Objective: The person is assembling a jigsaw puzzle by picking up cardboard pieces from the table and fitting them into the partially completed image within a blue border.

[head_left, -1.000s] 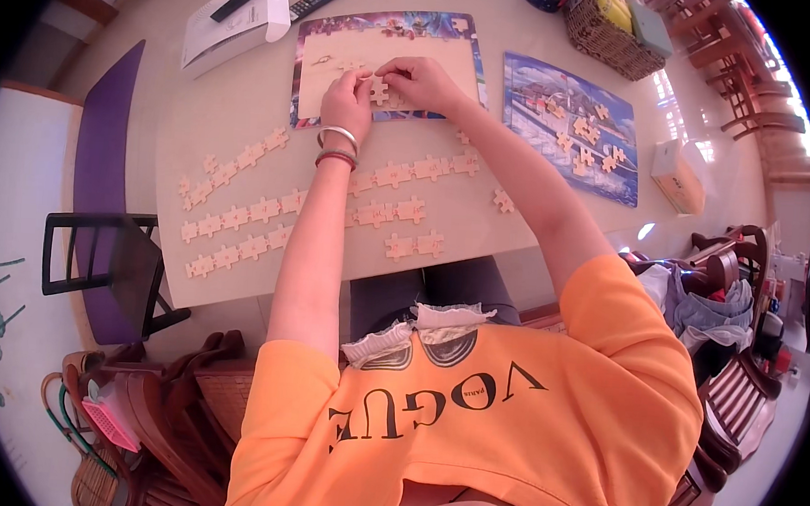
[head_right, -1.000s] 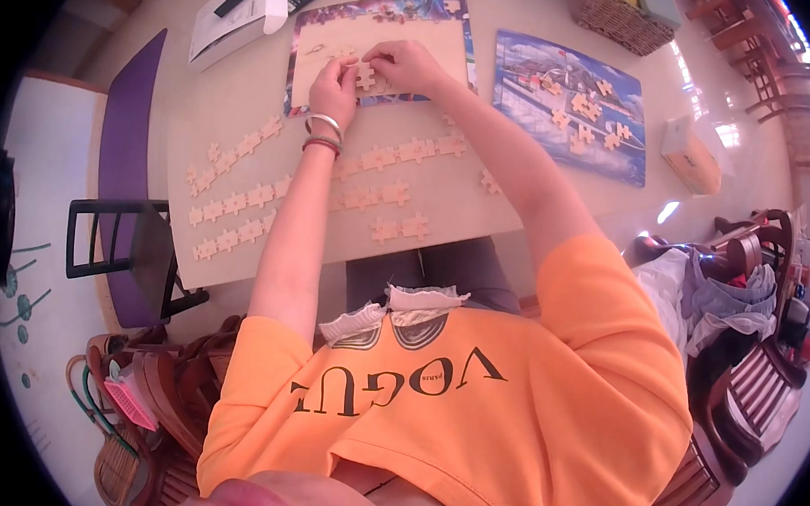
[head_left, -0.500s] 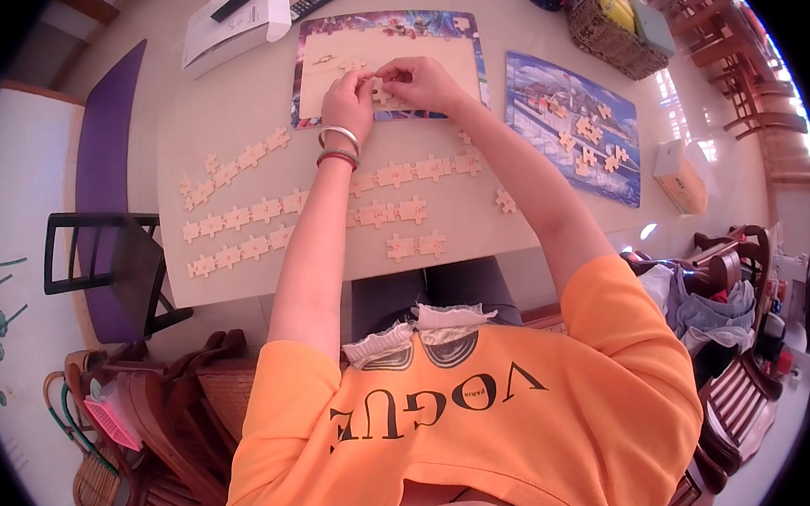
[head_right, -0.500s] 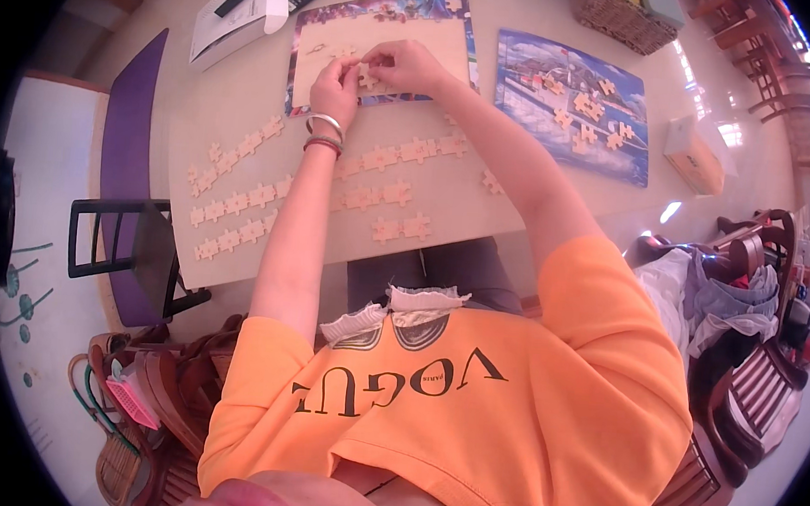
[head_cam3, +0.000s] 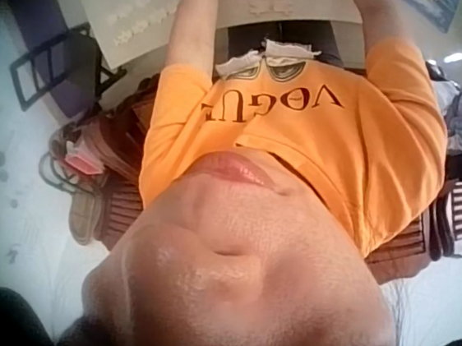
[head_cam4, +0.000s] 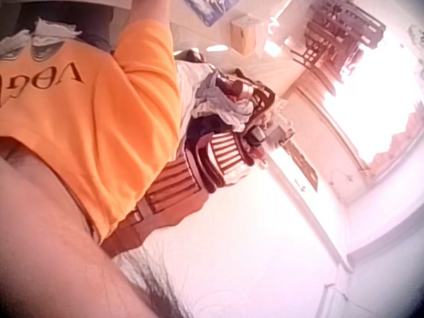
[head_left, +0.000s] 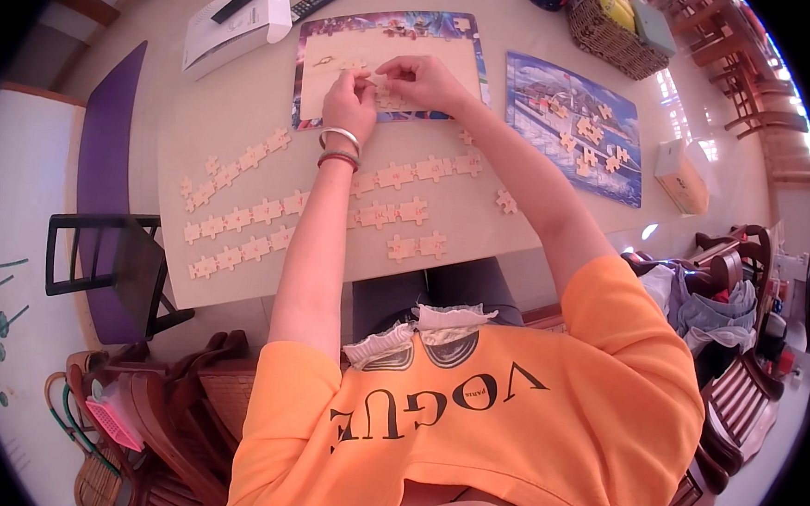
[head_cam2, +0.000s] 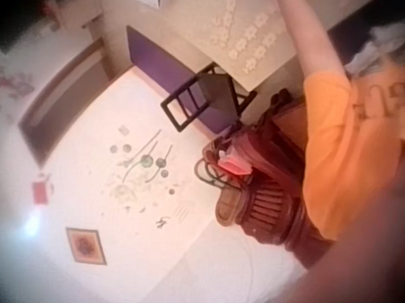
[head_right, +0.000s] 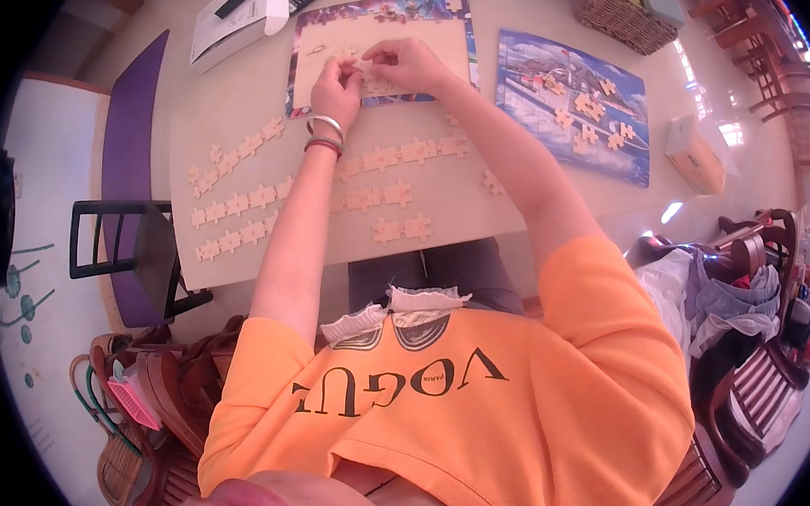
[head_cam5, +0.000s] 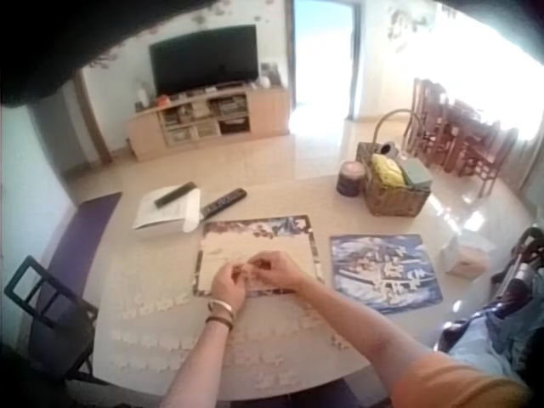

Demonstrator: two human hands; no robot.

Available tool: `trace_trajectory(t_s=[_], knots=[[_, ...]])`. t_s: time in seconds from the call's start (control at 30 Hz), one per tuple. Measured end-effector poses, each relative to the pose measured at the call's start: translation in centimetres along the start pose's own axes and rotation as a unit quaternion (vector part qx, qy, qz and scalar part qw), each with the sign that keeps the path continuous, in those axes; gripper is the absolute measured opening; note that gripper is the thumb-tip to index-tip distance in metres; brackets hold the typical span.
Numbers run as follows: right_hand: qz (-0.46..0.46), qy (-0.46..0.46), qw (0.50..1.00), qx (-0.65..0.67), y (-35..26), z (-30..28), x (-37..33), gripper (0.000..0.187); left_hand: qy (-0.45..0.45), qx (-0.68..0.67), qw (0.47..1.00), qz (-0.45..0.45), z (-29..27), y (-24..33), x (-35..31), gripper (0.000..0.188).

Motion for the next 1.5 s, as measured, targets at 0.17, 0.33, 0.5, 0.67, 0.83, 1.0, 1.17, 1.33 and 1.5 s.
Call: trace_trajectory(t_s=[0.17, 0.33, 0.5, 0.67, 0.83, 1.0, 1.17, 1.33, 1.5], knots=[[-0.004, -0.080, 0.996, -0.027, -1.6, 0.7, -1.0, 0.038, 0.034, -0.010, 0.999, -0.029, -0.2, -0.8, 0.0, 0.010], [0.037, -0.097, 0.995, -0.008, -0.5, 0.7, -0.7, 0.037, 0.000, -0.002, 1.000, -0.022, 0.2, -0.4, 0.1, 0.008], [0.052, -0.022, 0.993, -0.102, -1.2, 0.3, 0.7, 0.020, 0.017, 0.048, 0.998, 0.048, -0.2, -0.4, 0.2, 0.014], [0.028, 0.043, 0.997, -0.056, 2.0, -2.0, 8.5, 0.018, 0.014, -0.008, 0.999, 0.044, 0.1, 0.5, 0.1, 0.016], [0.107, 0.051, 0.983, -0.137, 3.8, -1.6, 11.0, 0.018, 0.005, 0.014, 0.999, 0.030, 0.2, 0.0, -0.1, 0.015], [0.041, 0.093, 0.951, -0.292, 3.6, -1.4, 11.1, 0.020, 0.014, 0.022, 0.998, 0.052, -0.1, 0.7, 0.0, 0.013], [-0.037, 0.127, 0.944, -0.301, 2.2, -1.6, 10.7, 0.018, 0.008, 0.015, 0.999, 0.041, -0.1, 0.7, 0.1, 0.012], [-0.113, 0.189, 0.901, -0.374, 1.0, -1.9, 9.8, 0.018, 0.019, 0.016, 0.997, 0.067, -0.3, 1.1, 0.1, 0.012], [-0.090, 0.188, 0.937, -0.282, 2.0, -2.4, 9.4, 0.018, 0.013, 0.015, 0.998, 0.052, -0.2, 1.1, 0.1, 0.013]])
Point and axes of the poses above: each hand's wrist, its own x-axis towards the middle knuckle, its own z-axis out of the palm, y = z × x, the point moved 9 cm from there along x, towards the middle knuckle, and after that the axes turned 15 degrees about y, right-handed, at the moved point
